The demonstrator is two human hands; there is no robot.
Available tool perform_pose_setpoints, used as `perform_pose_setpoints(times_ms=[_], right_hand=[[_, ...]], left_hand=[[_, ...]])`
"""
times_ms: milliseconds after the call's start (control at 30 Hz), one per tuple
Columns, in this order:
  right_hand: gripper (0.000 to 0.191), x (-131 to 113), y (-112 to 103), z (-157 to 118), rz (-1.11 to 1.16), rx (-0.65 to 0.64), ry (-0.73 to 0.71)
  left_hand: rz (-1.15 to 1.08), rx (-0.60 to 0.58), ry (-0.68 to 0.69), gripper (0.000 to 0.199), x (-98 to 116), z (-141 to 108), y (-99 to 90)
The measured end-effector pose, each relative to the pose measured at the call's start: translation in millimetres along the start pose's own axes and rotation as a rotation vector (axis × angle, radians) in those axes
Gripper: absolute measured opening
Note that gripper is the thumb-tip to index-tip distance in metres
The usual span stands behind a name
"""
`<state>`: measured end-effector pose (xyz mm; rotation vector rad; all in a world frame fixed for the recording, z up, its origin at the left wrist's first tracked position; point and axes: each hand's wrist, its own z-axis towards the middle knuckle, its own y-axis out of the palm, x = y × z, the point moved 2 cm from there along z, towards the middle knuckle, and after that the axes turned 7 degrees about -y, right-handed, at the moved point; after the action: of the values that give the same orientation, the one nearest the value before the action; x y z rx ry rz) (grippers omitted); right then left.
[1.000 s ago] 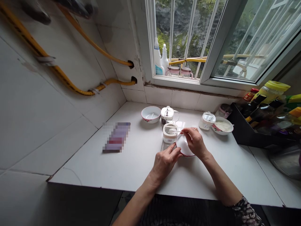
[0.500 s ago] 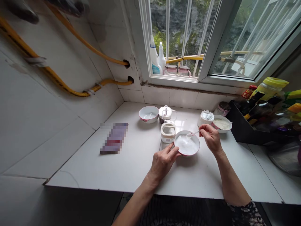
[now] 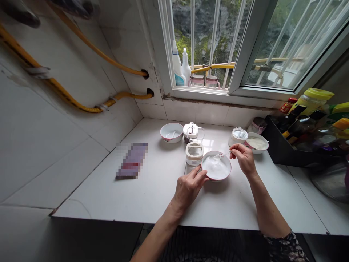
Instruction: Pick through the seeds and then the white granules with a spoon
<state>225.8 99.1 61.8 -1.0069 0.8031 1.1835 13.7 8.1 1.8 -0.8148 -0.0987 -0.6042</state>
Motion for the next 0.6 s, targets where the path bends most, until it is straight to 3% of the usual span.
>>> perform_pose_setpoints(times_ms=[400, 600], right_hand=[[0.011, 17.2, 1.6, 5.1, 0.181, -0.013, 0.174], [0.013, 12.3, 11.7, 6.7, 0.240, 0.039, 0.175]], left_hand=[[0.004, 0.006, -0.001, 0.019, 0.4, 0.3, 0.1], [-0.007, 0.002, -0.004, 0.018, 1.1, 1.3, 0.5]])
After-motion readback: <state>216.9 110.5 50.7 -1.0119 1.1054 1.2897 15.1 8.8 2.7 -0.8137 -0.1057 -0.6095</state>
